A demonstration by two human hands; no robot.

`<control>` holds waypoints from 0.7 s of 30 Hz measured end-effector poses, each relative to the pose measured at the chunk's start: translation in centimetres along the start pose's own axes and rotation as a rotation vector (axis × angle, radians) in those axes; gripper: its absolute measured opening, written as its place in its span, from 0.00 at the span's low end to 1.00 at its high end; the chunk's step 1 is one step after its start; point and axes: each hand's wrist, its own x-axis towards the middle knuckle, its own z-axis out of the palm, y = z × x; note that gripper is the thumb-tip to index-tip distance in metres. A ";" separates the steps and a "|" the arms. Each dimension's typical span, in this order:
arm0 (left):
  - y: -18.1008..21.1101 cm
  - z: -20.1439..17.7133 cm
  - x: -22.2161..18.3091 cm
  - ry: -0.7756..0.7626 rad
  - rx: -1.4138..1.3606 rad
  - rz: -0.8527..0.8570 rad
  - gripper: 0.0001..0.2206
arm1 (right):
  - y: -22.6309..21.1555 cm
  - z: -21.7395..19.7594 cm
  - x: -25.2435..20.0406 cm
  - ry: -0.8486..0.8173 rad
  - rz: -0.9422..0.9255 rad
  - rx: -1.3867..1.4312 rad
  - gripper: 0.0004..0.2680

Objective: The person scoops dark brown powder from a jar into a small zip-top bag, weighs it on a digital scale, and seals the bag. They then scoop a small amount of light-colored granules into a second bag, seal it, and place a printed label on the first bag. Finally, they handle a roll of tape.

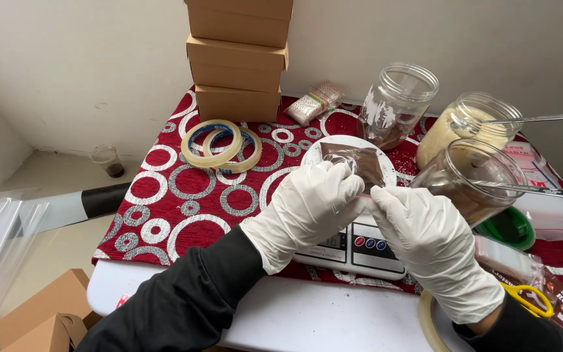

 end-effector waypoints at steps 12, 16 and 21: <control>2.5 -1.1 0.4 -0.021 -0.195 -0.182 0.10 | -0.9 -0.4 -0.4 -0.203 0.174 -0.066 0.16; 3.0 -0.5 -0.2 0.026 -0.221 -0.303 0.05 | -1.6 -2.1 -0.4 -0.219 0.207 -0.085 0.23; 3.3 -2.2 1.0 0.087 -0.184 -0.288 0.12 | -2.2 -12.6 4.8 -0.055 0.505 0.157 0.06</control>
